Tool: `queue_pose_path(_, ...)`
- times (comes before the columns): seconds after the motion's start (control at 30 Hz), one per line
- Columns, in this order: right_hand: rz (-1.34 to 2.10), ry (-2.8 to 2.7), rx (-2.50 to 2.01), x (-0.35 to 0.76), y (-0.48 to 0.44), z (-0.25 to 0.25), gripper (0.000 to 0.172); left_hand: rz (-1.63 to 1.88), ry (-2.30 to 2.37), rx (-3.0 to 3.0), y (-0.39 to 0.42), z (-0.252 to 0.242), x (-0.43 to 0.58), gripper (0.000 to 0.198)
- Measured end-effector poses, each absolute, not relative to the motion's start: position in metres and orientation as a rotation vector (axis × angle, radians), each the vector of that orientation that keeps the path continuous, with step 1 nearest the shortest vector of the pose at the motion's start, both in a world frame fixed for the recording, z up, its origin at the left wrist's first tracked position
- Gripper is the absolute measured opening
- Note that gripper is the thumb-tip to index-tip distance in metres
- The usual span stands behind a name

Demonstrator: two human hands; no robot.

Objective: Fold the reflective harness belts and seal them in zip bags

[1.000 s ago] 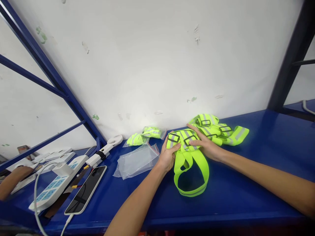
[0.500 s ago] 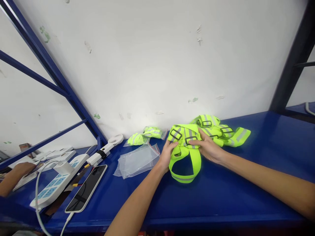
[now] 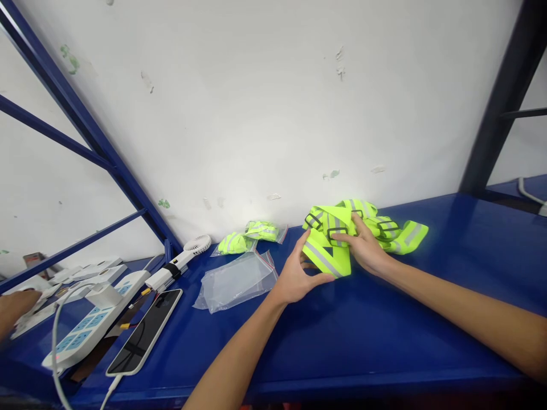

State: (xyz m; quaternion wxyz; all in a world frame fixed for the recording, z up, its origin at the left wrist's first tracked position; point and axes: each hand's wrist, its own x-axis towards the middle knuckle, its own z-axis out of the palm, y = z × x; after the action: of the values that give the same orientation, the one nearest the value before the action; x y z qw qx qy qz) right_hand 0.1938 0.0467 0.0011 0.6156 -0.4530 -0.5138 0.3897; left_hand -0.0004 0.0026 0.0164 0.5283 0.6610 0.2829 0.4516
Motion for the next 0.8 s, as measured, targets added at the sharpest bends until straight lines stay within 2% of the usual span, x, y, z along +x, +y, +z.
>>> queue_pose_path(0.03,0.916,-1.193,-1.054,0.193,0.045,0.001,0.082,1.124,0.752,1.656,0.003,0.015,0.0,0.085)
queue_pose_path(0.13,0.877,-1.232,-1.103,0.191,0.042,-0.002,0.069,1.373,0.987,1.837,0.009,0.014,-0.004,0.026)
queue_pose_path(0.17,0.835,-1.253,-1.105,0.191,0.042,-0.004,0.067,1.473,1.047,1.875,0.012,0.015,-0.006,0.018)
queue_pose_path(0.23,0.766,-1.314,-1.065,0.189,0.042,-0.008,0.062,1.63,1.098,1.908,0.015,0.018,-0.01,0.018)
queue_pose_path(0.33,0.783,-1.458,-0.967,0.186,0.041,-0.013,0.045,1.693,1.018,1.86,0.015,0.023,-0.011,0.015)
queue_pose_path(0.5,0.808,-1.646,-0.909,0.181,0.028,-0.008,0.026,1.533,0.918,1.615,0.011,0.019,-0.005,0.024)
queue_pose_path(0.63,0.604,-1.746,-0.906,0.179,0.011,0.002,0.011,1.49,1.001,1.543,0.011,0.011,0.0,0.026)
queue_pose_path(0.7,0.463,-1.787,-0.896,0.179,0.006,0.005,0.011,1.546,0.998,1.511,0.012,0.009,0.003,0.026)
queue_pose_path(0.8,0.342,-1.854,-0.89,0.179,0.005,0.006,0.02,1.545,0.941,1.427,0.015,0.007,0.005,0.029)
